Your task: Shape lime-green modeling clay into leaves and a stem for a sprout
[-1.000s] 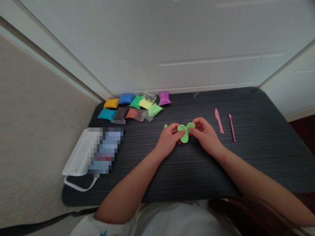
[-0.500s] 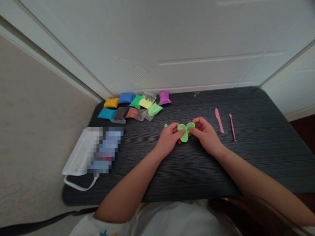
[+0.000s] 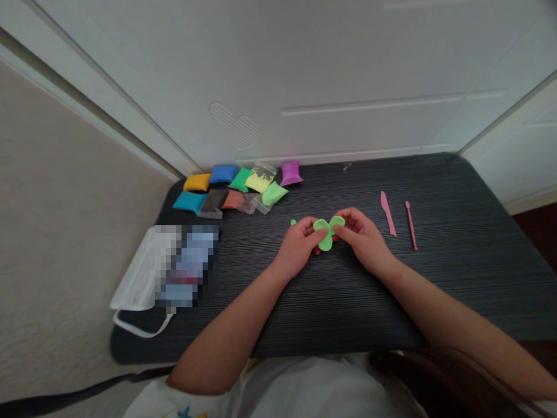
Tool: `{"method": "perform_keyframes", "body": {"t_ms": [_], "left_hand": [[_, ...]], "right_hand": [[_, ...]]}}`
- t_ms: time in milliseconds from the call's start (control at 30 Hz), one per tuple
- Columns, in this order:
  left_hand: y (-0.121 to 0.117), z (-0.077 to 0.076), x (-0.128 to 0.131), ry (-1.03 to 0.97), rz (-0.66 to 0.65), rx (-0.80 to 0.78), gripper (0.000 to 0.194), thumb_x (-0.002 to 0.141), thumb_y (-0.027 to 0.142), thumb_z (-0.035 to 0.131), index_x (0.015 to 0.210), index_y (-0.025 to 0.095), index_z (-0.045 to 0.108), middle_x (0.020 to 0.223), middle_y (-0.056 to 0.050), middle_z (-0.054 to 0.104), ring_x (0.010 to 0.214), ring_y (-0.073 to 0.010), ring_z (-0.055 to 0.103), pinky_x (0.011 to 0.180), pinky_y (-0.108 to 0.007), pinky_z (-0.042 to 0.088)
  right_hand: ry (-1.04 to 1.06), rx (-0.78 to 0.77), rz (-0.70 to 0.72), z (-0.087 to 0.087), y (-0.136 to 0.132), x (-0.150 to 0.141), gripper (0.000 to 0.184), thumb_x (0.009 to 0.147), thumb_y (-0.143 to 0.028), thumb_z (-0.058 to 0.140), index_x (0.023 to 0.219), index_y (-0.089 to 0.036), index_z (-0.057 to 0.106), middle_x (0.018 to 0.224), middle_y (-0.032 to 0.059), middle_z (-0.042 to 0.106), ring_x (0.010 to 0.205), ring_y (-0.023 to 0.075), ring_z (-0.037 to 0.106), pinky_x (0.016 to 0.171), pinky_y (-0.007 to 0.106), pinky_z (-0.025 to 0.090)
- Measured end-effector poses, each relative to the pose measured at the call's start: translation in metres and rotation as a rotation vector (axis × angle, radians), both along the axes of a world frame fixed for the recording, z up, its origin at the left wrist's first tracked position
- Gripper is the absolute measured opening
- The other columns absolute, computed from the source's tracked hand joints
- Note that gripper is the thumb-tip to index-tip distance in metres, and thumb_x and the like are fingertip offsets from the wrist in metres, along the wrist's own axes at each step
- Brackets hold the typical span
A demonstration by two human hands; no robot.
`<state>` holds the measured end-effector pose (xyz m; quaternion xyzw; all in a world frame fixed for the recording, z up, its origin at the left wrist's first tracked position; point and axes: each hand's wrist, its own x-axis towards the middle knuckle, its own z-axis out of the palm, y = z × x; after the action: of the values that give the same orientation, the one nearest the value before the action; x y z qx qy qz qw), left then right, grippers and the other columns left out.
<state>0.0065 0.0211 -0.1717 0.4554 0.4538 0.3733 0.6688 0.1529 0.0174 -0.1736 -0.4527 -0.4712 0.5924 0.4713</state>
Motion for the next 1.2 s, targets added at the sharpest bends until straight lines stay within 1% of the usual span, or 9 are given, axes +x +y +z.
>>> {"method": "perform_keyframes", "body": {"t_ms": [200, 433, 767, 1000, 1200], "left_hand": [[-0.0003, 0.0004, 0.0004, -0.009, 0.004, -0.005, 0.014, 0.071, 0.027, 0.059, 0.074, 0.016, 0.051, 0.057, 0.006, 0.053, 0.045, -0.0052, 0.044, 0.042, -0.017, 0.034], [-0.0004, 0.0005, 0.0002, -0.007, 0.002, 0.0, 0.013, 0.072, 0.027, 0.057, 0.075, 0.016, 0.051, 0.058, 0.005, 0.053, 0.046, -0.0057, 0.045, 0.043, -0.018, 0.035], [0.0001, 0.0016, 0.0011, 0.012, -0.015, 0.036, 0.017, 0.071, 0.031, 0.059, 0.072, 0.016, 0.053, 0.058, 0.004, 0.052, 0.046, -0.0063, 0.044, 0.044, -0.019, 0.036], [-0.0006, 0.0024, -0.0005, 0.054, -0.043, 0.07, 0.014, 0.074, 0.028, 0.056, 0.07, 0.015, 0.054, 0.056, 0.004, 0.052, 0.047, -0.0063, 0.043, 0.045, -0.019, 0.036], [-0.0021, 0.005, 0.0013, 0.072, -0.035, 0.083, 0.014, 0.075, 0.028, 0.053, 0.069, 0.015, 0.054, 0.056, 0.005, 0.052, 0.047, -0.0062, 0.044, 0.046, -0.018, 0.035]], "right_hand": [[0.014, 0.001, -0.002, -0.0011, 0.0002, 0.0003, 0.013, 0.071, -0.021, 0.061, 0.081, -0.021, 0.053, 0.076, -0.0037, 0.053, 0.066, 0.0085, 0.052, 0.064, 0.024, 0.048], [0.007, -0.013, -0.001, -0.0002, -0.0001, 0.0006, 0.017, 0.07, -0.026, 0.063, 0.081, -0.021, 0.053, 0.077, -0.003, 0.053, 0.067, 0.0096, 0.053, 0.065, 0.025, 0.048], [-0.012, -0.001, -0.002, 0.0004, 0.0002, -0.0001, 0.017, 0.07, -0.028, 0.063, 0.081, -0.021, 0.053, 0.076, -0.0031, 0.054, 0.066, 0.0099, 0.053, 0.065, 0.026, 0.047], [-0.016, 0.004, 0.008, 0.0019, -0.0004, 0.001, 0.015, 0.071, -0.027, 0.063, 0.082, -0.021, 0.053, 0.075, -0.0031, 0.055, 0.065, 0.0093, 0.052, 0.065, 0.025, 0.046], [-0.002, 0.008, 0.001, -0.0005, -0.0001, 0.0008, 0.018, 0.07, -0.028, 0.064, 0.082, -0.022, 0.053, 0.076, -0.003, 0.055, 0.066, 0.0098, 0.053, 0.065, 0.025, 0.046]]}}
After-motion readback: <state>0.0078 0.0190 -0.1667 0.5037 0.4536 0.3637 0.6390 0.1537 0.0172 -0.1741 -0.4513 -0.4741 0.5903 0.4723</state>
